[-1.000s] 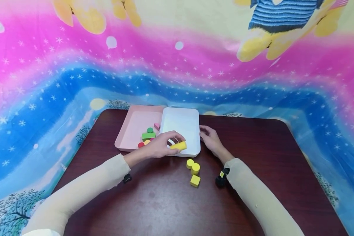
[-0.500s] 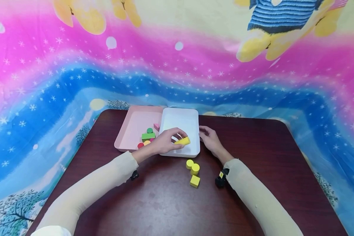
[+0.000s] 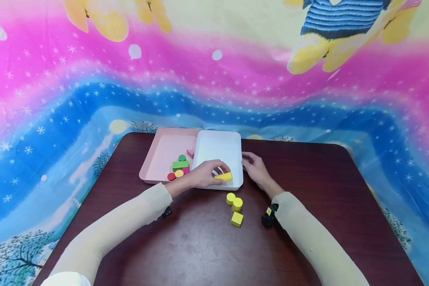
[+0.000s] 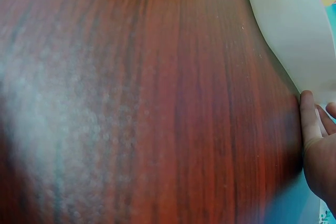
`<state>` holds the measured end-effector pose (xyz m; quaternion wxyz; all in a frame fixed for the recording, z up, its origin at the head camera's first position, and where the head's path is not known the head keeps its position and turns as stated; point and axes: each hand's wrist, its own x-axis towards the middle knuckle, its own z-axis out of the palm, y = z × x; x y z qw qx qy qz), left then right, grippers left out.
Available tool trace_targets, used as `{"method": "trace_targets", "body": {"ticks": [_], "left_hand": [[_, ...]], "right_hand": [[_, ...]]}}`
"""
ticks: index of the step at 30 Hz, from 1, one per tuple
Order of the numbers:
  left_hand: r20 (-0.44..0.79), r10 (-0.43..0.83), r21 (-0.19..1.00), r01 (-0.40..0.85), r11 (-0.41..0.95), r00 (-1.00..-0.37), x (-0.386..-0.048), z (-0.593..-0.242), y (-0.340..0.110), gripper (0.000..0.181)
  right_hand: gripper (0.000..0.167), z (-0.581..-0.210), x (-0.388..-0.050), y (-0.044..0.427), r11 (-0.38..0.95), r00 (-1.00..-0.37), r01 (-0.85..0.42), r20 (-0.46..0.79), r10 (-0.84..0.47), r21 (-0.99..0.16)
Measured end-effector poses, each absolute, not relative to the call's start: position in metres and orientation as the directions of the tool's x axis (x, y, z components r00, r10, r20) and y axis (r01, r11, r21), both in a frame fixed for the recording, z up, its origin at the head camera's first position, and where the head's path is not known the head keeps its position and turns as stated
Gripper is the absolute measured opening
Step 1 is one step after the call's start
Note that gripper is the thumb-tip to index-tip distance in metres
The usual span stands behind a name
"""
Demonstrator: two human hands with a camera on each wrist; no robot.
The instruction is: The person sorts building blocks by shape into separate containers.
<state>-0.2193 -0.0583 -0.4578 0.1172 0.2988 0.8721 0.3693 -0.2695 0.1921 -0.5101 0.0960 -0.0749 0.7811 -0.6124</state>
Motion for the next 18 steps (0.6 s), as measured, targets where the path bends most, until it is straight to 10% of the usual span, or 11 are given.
{"method": "trace_targets", "body": {"ticks": [18], "left_hand": [[-0.094,0.615,0.725,0.369,0.581,-0.783,-0.2278,-0.4656,-0.0534,0.032]], "right_hand": [[0.046,-0.505,-0.2659,0.1905,0.232,-0.967,0.004,-0.063,-0.248,-0.973]]}}
